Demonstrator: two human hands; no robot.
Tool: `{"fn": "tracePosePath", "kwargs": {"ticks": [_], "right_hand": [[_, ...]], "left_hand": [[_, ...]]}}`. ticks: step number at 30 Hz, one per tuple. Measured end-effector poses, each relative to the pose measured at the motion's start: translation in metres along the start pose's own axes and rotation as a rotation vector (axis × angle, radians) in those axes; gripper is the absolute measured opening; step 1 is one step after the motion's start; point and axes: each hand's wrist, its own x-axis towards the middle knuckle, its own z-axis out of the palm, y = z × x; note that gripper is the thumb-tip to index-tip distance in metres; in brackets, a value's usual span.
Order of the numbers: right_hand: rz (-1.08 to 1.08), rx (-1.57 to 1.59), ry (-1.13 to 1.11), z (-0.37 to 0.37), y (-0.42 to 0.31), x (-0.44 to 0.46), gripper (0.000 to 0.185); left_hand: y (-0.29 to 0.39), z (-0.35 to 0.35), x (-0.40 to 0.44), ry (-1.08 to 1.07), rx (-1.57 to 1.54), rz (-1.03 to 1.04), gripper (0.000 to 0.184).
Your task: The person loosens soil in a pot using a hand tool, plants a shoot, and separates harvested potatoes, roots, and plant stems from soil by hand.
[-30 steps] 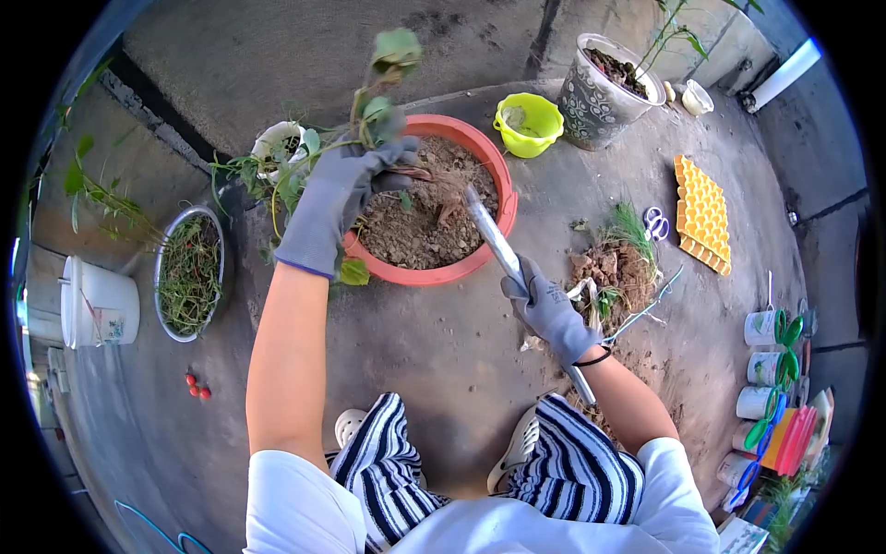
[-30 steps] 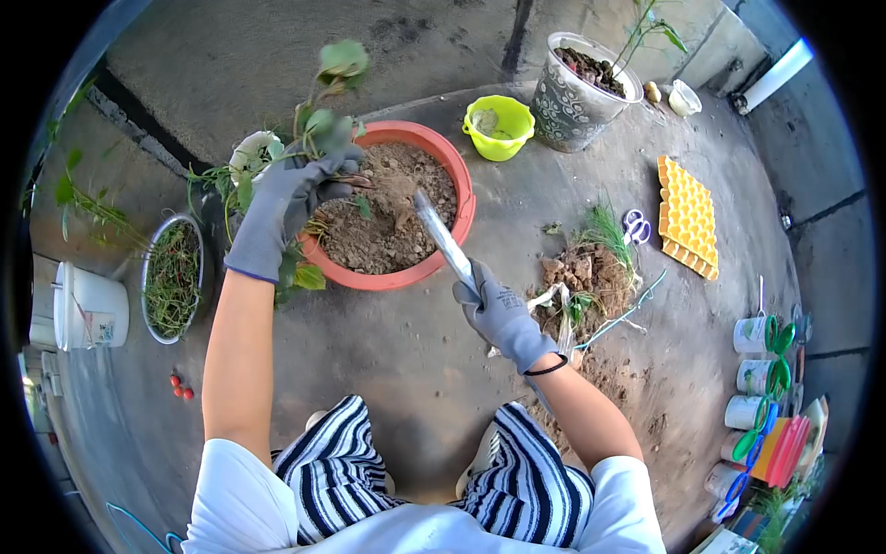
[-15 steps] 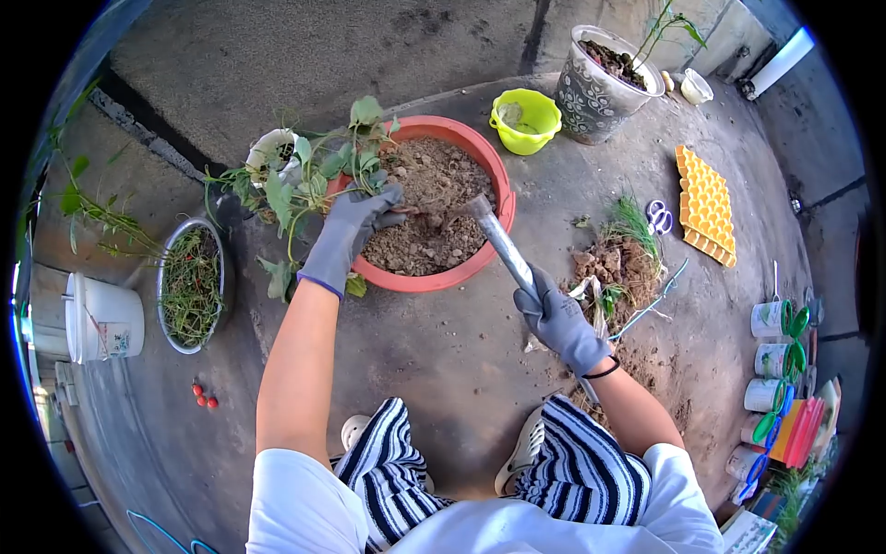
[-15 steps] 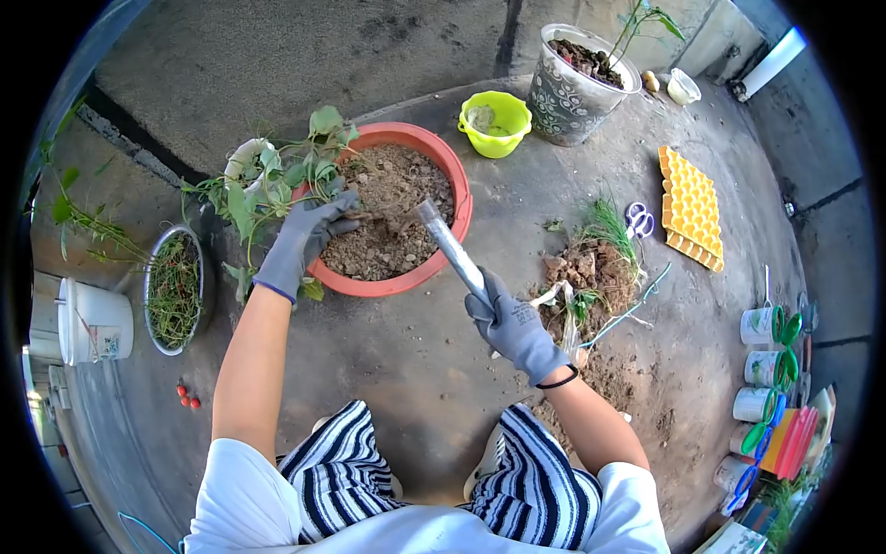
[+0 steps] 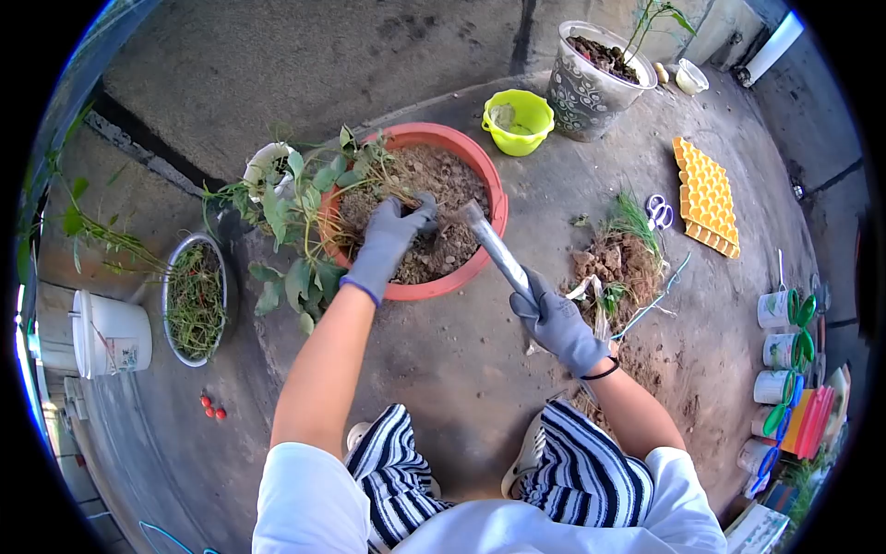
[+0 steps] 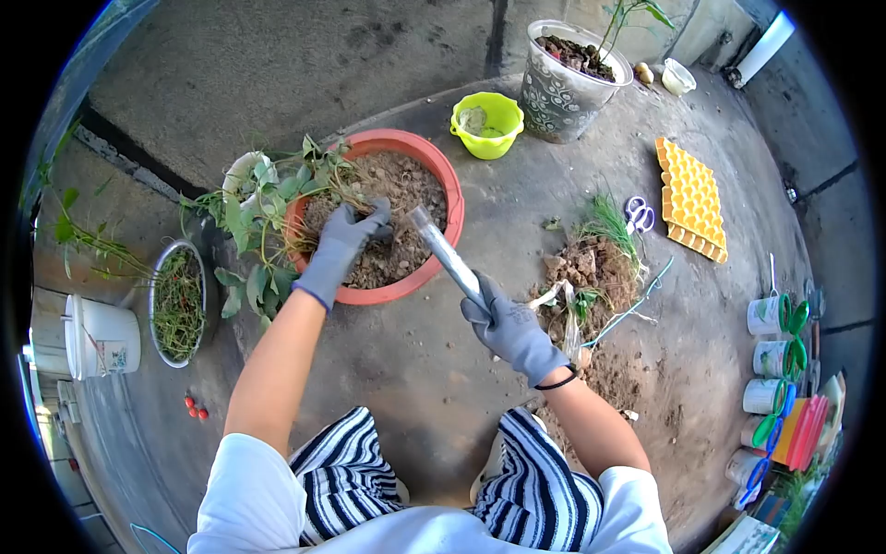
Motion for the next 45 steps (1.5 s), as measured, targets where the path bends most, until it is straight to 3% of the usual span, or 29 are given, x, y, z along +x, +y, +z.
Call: {"fn": "tracePosePath", "kwargs": {"ticks": [1, 2, 7, 9, 10, 11, 13, 14, 18, 21, 23, 26, 32, 38, 42, 45], "right_hand": [[0.019, -0.016, -0.019, -0.002, -0.002, 0.0, 0.051], [0.019, -0.015, -0.02, -0.001, 0.0, -0.001, 0.051], [-0.037, 0.018, 0.004, -0.002, 0.001, -0.005, 0.049], [-0.036, 0.0, -0.001, 0.002, 0.011, -0.003, 0.052], [-0.034, -0.014, -0.007, 0.003, 0.015, -0.003, 0.056], [-0.031, -0.019, -0.01, 0.002, 0.015, -0.002, 0.056], [-0.047, -0.018, -0.021, -0.002, 0.016, 0.001, 0.058], [-0.042, -0.023, -0.021, -0.003, 0.017, 0.0, 0.058], [-0.112, -0.027, 0.013, -0.007, 0.015, 0.0, 0.056], [-0.046, 0.021, -0.006, -0.012, 0.002, 0.001, 0.055], [0.013, 0.041, -0.037, -0.014, 0.001, -0.002, 0.054], [-0.116, -0.014, 0.059, -0.018, 0.0, -0.005, 0.052], [-0.042, 0.155, 0.154, -0.038, -0.016, -0.023, 0.049], [0.025, 0.218, 0.141, -0.065, -0.018, -0.05, 0.05], [0.004, -0.062, 0.074, -0.058, -0.037, -0.049, 0.057], [-0.096, -0.179, 0.044, -0.053, -0.039, -0.045, 0.059]], "left_hand": [[0.005, -0.003, -0.004, -0.083, -0.337, 0.005, 0.038], [0.013, -0.006, -0.012, -0.105, -0.463, -0.013, 0.036], [-0.022, -0.002, -0.005, -0.175, -0.82, -0.102, 0.034], [-0.03, -0.005, 0.01, -0.328, -0.152, -0.042, 0.032], [-0.022, -0.008, 0.01, -0.281, 0.166, 0.023, 0.035], [-0.016, -0.01, 0.011, -0.283, 0.161, 0.021, 0.035], [0.0, -0.014, 0.014, -0.38, 0.735, 0.28, 0.042], [0.013, -0.014, 0.016, -0.503, 0.787, 0.162, 0.055], [0.021, -0.009, 0.008, -0.547, 0.933, 0.237, 0.05], [0.015, -0.002, 0.009, -0.438, 1.046, 0.265, 0.044], [0.021, 0.005, 0.004, -0.406, 1.164, 0.173, 0.039], [0.011, 0.013, 0.005, -0.332, 1.197, 0.121, 0.035], [0.001, 0.02, -0.002, -0.234, 1.127, 0.201, 0.024], [-0.002, 0.031, 0.011, -0.244, 1.277, 0.138, 0.024], [0.003, 0.029, 0.005, -0.254, 1.249, 0.115, 0.026], [0.004, 0.015, 0.002, -0.311, 1.197, 0.281, 0.031]]}}
